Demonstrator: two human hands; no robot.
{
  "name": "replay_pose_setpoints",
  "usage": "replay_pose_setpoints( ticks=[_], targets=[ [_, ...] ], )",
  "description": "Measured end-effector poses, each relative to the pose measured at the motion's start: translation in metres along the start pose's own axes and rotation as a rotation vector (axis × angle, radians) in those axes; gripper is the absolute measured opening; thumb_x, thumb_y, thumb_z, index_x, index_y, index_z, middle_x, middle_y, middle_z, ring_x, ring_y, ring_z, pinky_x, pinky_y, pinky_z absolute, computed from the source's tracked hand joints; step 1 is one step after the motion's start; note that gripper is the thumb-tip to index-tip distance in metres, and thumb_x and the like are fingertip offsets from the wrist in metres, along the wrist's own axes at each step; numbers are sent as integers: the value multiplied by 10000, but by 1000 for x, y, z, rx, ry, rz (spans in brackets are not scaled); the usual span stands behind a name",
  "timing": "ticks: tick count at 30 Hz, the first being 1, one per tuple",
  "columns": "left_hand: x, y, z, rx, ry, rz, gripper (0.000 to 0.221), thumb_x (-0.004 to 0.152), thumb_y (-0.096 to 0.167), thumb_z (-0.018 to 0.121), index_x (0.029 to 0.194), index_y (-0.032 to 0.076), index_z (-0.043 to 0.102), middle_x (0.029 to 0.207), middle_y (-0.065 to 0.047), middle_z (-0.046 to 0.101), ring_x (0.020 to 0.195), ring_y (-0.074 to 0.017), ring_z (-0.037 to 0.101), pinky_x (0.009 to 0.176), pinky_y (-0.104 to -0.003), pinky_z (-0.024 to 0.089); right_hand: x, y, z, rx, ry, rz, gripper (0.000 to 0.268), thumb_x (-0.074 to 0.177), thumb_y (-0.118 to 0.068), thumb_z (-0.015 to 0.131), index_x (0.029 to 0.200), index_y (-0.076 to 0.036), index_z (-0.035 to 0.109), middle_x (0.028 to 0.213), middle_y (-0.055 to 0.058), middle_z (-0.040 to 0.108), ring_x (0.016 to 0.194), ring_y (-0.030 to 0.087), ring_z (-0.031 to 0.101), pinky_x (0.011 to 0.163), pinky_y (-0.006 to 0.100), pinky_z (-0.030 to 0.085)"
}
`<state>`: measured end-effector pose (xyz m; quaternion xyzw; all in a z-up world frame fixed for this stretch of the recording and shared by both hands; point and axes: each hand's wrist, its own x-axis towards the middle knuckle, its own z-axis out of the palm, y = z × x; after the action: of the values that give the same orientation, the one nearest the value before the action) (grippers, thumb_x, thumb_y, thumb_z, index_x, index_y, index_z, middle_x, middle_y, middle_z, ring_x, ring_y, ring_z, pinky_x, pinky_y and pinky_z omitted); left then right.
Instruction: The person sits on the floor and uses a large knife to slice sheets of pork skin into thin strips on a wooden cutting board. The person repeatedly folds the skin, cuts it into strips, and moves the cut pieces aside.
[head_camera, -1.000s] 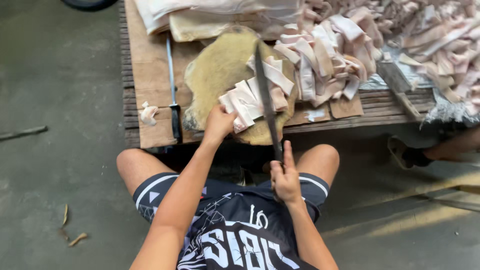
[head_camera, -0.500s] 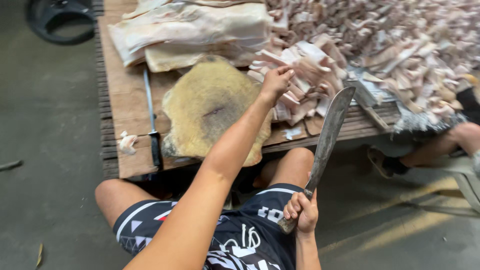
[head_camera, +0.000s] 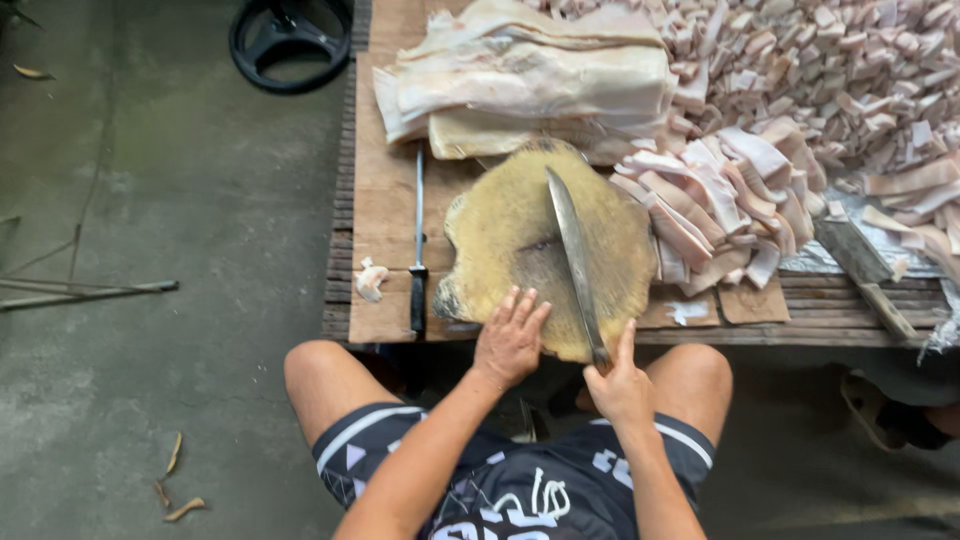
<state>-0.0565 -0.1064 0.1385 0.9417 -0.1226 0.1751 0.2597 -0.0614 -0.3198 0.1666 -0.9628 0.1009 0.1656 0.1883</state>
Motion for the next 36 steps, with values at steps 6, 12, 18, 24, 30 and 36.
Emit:
replay_pose_setpoints(
  ticks=[6, 12, 18, 24, 30, 36],
  targets=[
    [0, -13, 5, -207, -112, -90, 396, 888, 137, 672, 1282, 96, 689, 1439, -166, 576, 1399, -413, 439, 1126, -503, 388, 2, 4, 7, -31, -101, -7, 1074, 843, -378, 664, 1650, -176, -14, 956, 248, 749, 893, 459, 716, 828, 524, 560],
    [11, -29, -6, -435, -188, -145, 287, 814, 130, 734, 1093, 71, 762, 1413, -167, 602, 1398, -406, 430, 1165, -492, 372, 5, 9, 7, 264, -21, -170, 996, 774, -173, 693, 1616, -94, 166, 757, 205, 726, 680, 303, 732, 665, 410, 576],
    [49, -64, -31, -696, -332, -445, 232, 894, 191, 723, 1099, 97, 779, 1090, -125, 738, 992, -286, 676, 871, -383, 539, 22, 9, -6, 872, -199, 76, 299, 857, -20, 604, 1151, -31, 655, 533, 54, 538, 376, 109, 475, 355, 278, 392],
    [163, -162, -41, -752, 107, -568, 169, 940, 127, 706, 1090, 69, 759, 958, -78, 752, 745, -158, 721, 661, -273, 567, 131, -52, -28, 831, -144, -9, 81, 876, -9, 639, 951, -7, 609, 595, 25, 549, 453, 100, 497, 417, 270, 394],
    [274, -263, -31, -604, 279, -629, 187, 938, 96, 708, 1121, 66, 734, 990, -93, 716, 777, -197, 719, 698, -308, 575, 271, -145, -54, 708, -141, -143, 66, 867, -38, 652, 910, -13, 608, 637, 11, 574, 488, 102, 554, 442, 269, 440],
    [342, -370, 8, -242, 234, -459, 273, 883, 103, 751, 1150, 73, 705, 1174, -128, 673, 1125, -349, 617, 979, -448, 507, 404, -223, -54, 616, -97, -37, 155, 889, -134, 669, 979, -33, 594, 668, 47, 583, 505, 142, 532, 453, 322, 411]
  ],
)
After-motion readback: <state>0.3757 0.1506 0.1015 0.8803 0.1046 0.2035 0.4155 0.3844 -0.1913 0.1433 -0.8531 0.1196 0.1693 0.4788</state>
